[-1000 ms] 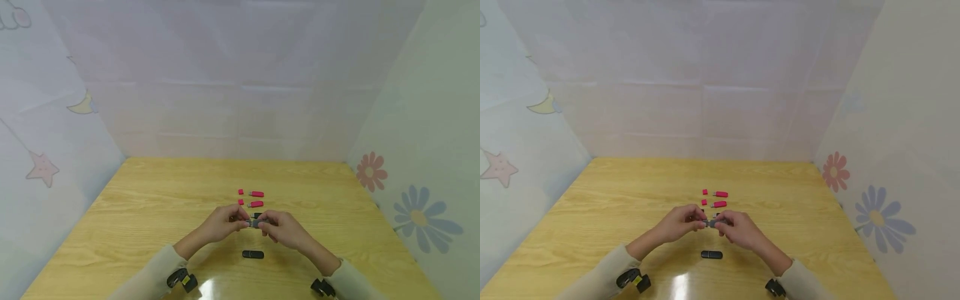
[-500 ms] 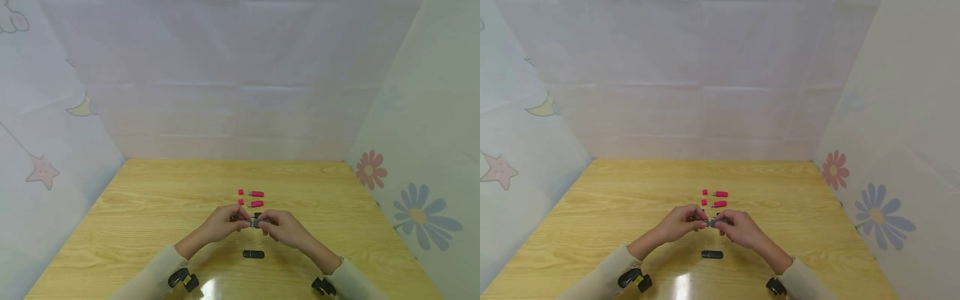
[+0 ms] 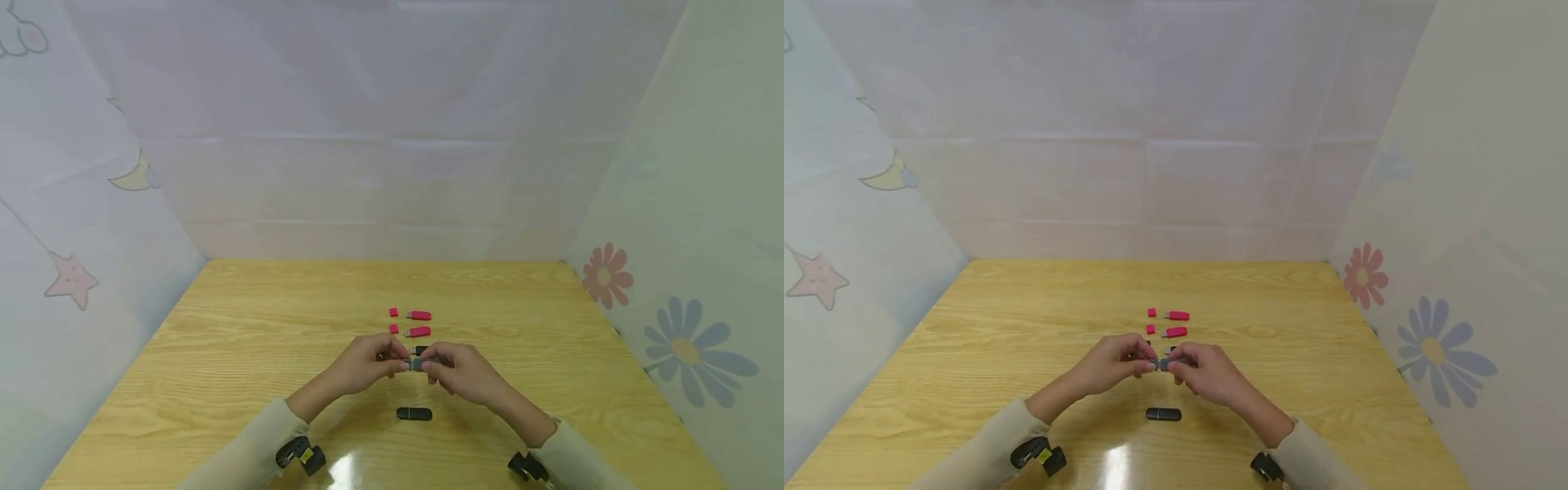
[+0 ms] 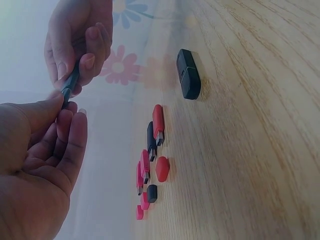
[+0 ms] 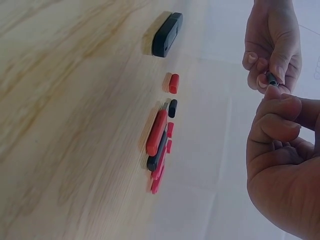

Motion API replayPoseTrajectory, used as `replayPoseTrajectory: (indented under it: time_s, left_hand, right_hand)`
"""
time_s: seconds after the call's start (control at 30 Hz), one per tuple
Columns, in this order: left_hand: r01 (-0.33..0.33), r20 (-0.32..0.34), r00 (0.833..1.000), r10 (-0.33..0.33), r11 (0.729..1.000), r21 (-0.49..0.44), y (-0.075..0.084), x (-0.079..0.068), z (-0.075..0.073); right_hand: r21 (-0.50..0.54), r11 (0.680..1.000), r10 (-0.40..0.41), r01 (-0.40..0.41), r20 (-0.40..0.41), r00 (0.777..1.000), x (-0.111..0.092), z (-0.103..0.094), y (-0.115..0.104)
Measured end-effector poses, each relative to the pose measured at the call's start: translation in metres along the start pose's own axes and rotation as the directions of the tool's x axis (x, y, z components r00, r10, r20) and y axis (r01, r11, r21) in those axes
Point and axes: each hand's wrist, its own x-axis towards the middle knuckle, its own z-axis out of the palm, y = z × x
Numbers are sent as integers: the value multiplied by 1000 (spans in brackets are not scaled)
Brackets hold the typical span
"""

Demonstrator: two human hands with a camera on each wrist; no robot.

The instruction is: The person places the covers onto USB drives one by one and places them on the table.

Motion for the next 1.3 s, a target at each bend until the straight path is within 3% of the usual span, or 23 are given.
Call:
replayPoseTrajectory:
  time_s: [1.3]
  left_hand:
    - [8,-18,1000,-8,999,-48,2,0,-1]
  right_hand:
    - [-2,1000,-12,12,13,1000,3,3,-8]
